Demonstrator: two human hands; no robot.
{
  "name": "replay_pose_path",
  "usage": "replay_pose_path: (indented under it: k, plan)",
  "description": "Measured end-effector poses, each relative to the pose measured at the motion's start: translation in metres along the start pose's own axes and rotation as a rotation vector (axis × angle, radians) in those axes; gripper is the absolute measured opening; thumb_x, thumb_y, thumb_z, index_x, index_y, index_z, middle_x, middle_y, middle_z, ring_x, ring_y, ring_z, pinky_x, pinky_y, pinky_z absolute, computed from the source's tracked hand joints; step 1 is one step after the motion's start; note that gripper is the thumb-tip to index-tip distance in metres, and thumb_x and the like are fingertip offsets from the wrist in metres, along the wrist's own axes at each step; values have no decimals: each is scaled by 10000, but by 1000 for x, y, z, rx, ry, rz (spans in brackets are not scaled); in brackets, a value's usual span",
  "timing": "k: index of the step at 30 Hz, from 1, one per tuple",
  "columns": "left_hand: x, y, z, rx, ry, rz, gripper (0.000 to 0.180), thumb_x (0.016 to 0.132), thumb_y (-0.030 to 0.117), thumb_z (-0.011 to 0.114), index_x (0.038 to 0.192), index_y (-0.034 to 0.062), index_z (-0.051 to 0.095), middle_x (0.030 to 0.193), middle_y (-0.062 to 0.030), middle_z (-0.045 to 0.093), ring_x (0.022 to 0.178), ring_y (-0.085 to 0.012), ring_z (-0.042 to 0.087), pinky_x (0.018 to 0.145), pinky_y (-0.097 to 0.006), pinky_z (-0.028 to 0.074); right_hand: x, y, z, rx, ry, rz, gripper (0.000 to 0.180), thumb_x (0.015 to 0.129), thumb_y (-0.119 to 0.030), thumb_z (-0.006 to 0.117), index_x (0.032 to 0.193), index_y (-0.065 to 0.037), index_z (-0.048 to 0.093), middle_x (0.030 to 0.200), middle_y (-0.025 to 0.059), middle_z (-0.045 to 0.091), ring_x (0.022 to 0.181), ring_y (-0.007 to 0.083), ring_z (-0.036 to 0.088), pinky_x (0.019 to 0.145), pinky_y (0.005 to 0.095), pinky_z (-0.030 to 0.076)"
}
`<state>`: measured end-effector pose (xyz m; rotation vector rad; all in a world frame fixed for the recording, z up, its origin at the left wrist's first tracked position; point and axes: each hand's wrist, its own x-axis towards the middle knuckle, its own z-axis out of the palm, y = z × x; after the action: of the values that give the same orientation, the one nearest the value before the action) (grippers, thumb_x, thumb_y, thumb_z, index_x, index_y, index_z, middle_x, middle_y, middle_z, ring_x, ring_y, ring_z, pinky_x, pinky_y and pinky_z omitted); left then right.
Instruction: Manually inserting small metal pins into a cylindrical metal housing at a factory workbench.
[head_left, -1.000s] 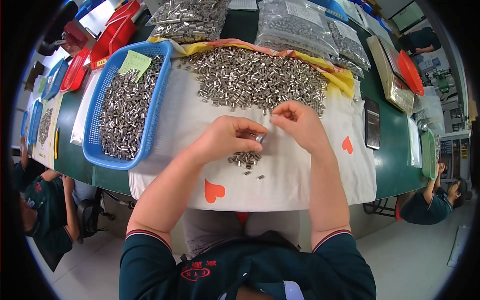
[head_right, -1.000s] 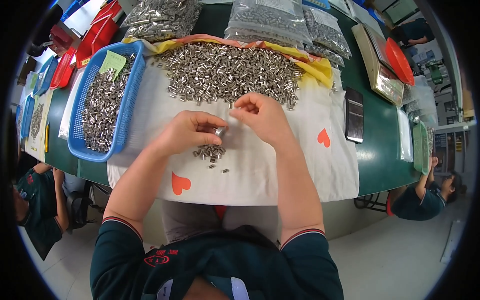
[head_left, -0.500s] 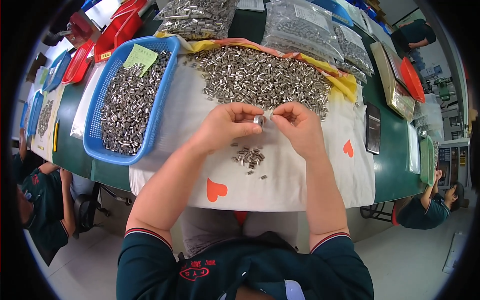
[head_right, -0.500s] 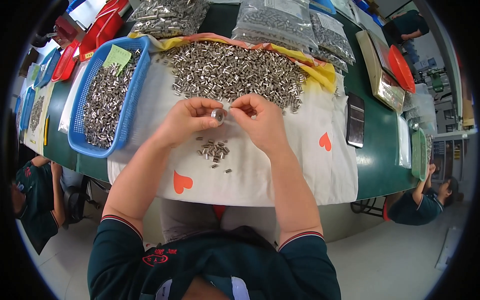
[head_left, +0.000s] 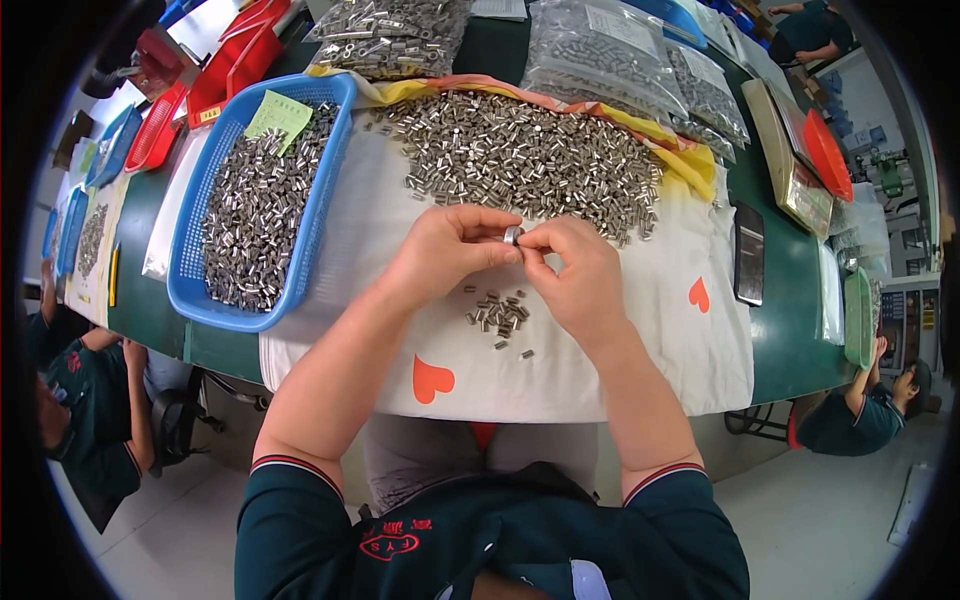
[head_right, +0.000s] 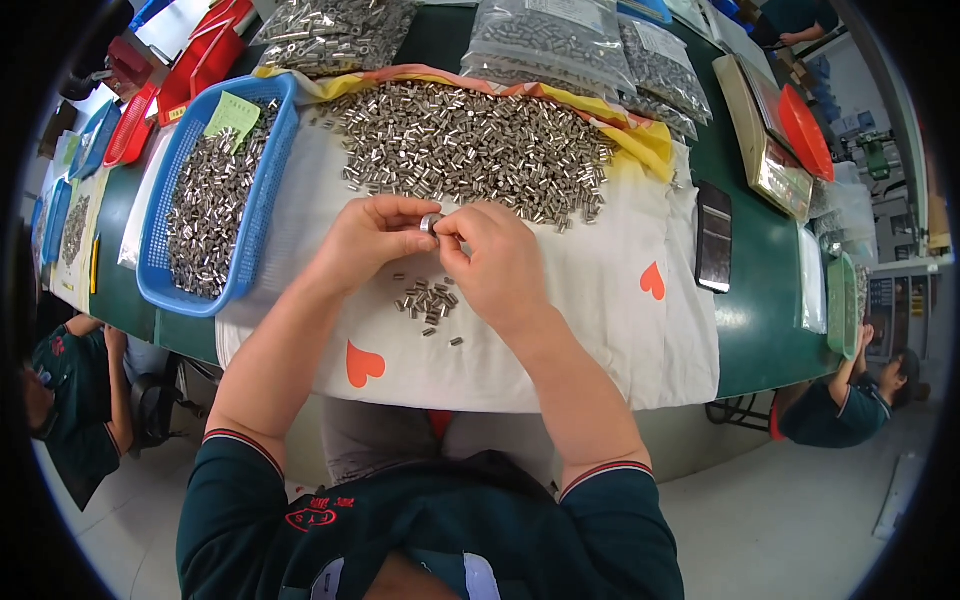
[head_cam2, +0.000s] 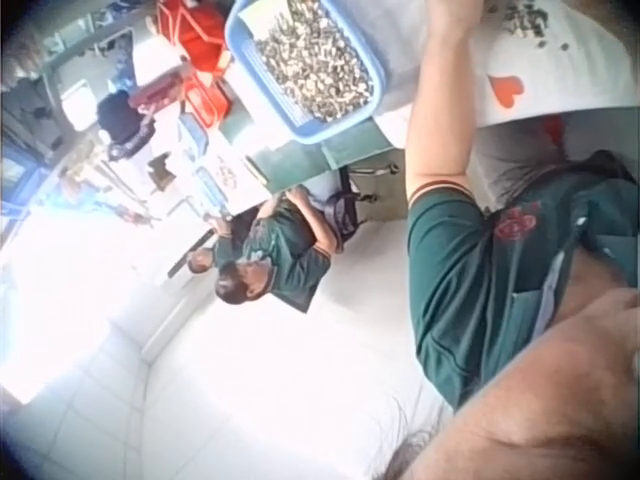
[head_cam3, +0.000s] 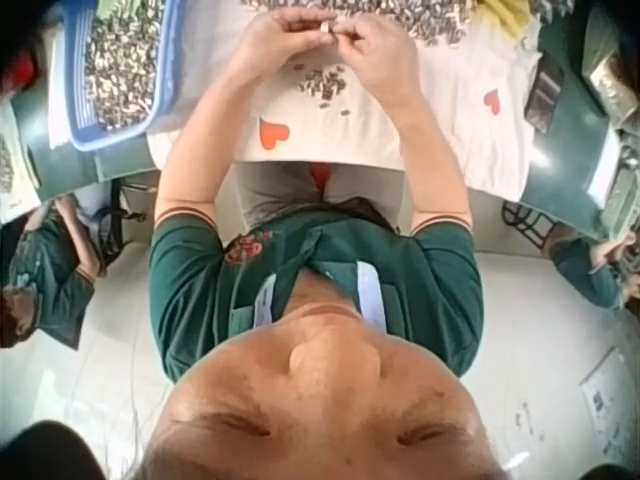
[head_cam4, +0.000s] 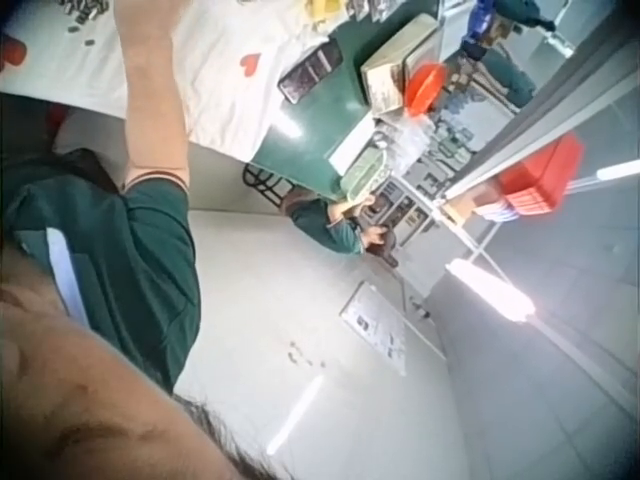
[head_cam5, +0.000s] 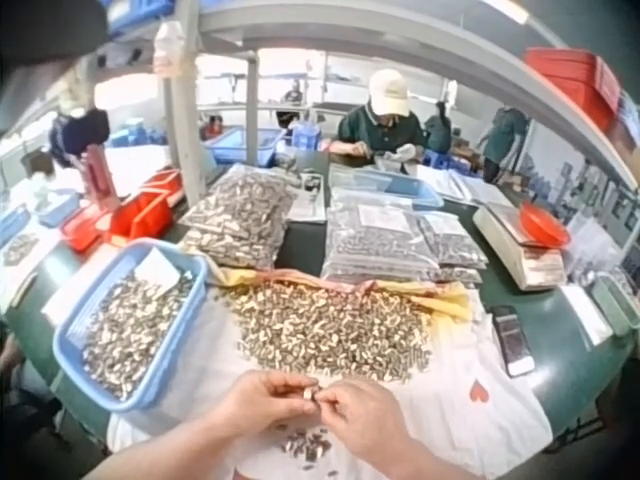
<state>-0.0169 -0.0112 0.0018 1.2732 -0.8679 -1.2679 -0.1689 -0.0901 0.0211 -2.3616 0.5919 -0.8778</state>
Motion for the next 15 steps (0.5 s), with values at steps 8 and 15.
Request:
replay_pose_path:
  k: [8, 15]
  plan:
    - [-1, 1, 3, 11, 3, -9, 345, 733, 47, 672, 1051, -36, 566, 875, -57, 628, 783, -68, 570, 685, -195, 465, 1, 8, -11, 292, -150, 244, 81, 725, -59, 600, 798, -25, 595, 707, 53, 590, 619, 150, 552, 565, 267, 438]
    - [-8, 5, 9, 52, -175, -88, 325, 702, 33, 698, 1010, -3, 602, 840, -13, 611, 730, -57, 548, 663, -195, 460, 11, 28, -31, 438, -163, 572, 70, 764, -59, 602, 823, -21, 606, 677, -31, 556, 630, 38, 481, 586, 189, 397]
